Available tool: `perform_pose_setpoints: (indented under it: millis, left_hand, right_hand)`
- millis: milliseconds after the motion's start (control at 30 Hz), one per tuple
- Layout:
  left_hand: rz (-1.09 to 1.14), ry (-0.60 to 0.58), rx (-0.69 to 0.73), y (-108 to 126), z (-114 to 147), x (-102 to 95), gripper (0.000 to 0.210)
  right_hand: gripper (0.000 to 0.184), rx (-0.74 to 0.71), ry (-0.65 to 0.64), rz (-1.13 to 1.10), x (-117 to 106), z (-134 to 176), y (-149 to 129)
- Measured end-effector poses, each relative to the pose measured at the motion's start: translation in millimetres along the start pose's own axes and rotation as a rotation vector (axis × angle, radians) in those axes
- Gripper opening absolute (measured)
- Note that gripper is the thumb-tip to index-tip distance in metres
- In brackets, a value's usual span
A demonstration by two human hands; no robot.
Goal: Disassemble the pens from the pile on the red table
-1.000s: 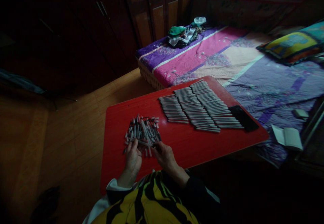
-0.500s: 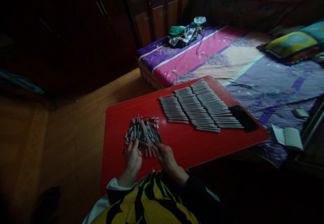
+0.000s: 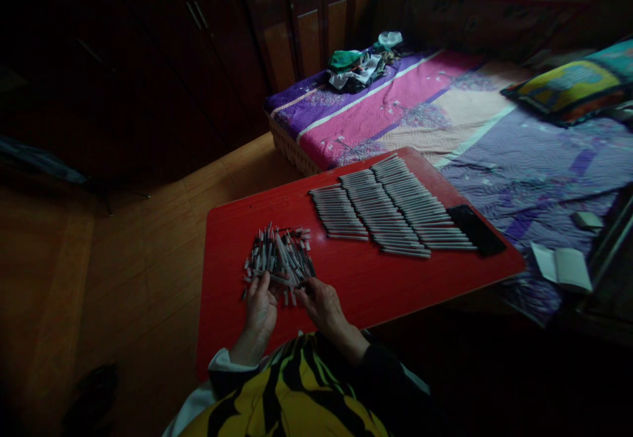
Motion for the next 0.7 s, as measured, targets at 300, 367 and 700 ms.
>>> perform_pose_setpoints:
  millis: [300,367,700]
  left_hand:
    - [0.011,-0.002,-0.004,1.6,1.1,1.5,0.025]
    - [0.010,0.002,0.004,1.5,0.9,1.3,0.025]
    - [-0.021,-0.036,-0.011,0.2,1.0,2.6,0.029]
  right_hand:
    - [0.025,-0.015,-0.024,-0.096,2.0,0.3,1.8]
    - [0.021,-0.018,0.002,-0.102,1.1,0.1,2.0]
    - [0.036,0.068,-0.120,-0.356,-1.0,1.6,-3.2]
Point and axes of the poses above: each hand's wrist, its own z-axis away from the middle knuckle, its own x-axis out of the palm, y = z × x, the point moved 4 cm from there along -z, towards the middle knuckle, and after that the axes turned 8 degrees about -y, right-handed, at the moved point
